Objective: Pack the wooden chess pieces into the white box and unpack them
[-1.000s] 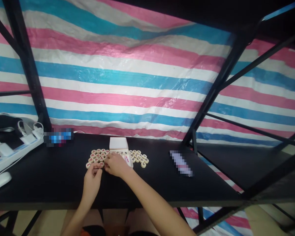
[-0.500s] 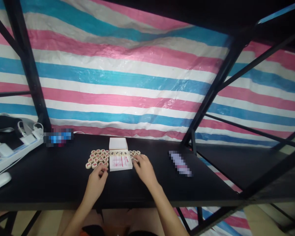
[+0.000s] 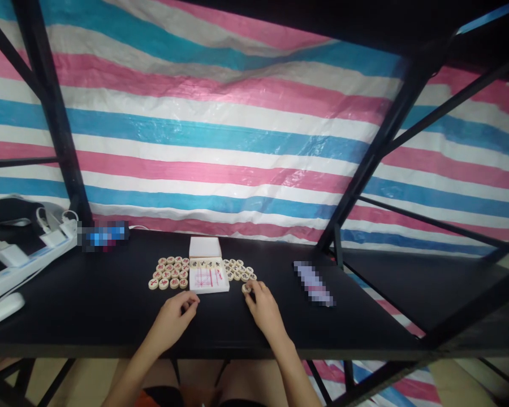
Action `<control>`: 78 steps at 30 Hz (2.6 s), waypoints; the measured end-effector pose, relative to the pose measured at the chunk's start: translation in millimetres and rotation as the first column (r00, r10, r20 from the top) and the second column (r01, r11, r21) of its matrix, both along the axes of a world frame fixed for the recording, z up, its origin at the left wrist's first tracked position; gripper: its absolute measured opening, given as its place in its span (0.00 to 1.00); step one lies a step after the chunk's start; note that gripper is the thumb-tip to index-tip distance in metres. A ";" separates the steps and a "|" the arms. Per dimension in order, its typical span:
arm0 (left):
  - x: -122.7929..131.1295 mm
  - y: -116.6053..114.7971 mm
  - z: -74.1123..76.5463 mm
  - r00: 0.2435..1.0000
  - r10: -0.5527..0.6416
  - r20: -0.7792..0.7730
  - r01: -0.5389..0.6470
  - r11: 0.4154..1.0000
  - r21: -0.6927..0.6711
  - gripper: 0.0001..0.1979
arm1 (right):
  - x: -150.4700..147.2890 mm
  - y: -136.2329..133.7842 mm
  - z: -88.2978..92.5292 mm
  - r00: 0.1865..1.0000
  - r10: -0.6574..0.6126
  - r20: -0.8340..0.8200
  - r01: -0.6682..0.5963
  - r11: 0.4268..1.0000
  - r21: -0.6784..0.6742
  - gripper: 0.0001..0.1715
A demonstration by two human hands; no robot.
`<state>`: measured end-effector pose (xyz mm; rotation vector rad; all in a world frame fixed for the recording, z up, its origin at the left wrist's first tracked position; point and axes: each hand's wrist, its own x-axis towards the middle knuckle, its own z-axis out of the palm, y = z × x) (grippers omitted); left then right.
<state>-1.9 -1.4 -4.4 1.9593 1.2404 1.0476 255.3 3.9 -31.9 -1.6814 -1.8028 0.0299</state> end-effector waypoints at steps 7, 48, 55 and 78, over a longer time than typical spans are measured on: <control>1.4 -1.8 2.7 0.998 -0.027 -0.057 0.028 1.000 0.012 0.12 | -35.6 -16.4 18.2 0.928 0.261 -0.267 -0.265 0.964 0.022 0.15; 5.3 3.6 -2.1 0.986 -0.087 -0.145 0.073 0.992 -0.099 0.07 | -73.2 -17.4 16.8 0.860 0.372 -0.349 -0.414 0.909 -0.050 0.08; 3.9 -0.9 2.9 0.986 -0.159 -0.050 0.152 0.980 -0.129 0.07 | -70.6 -20.9 18.4 0.760 0.414 -0.501 -0.503 0.863 -0.051 0.11; 5.4 -0.6 2.6 0.989 -0.149 -0.021 0.146 0.985 -0.090 0.13 | -71.8 -21.9 18.4 0.779 0.427 -0.460 -0.483 0.876 -0.006 0.07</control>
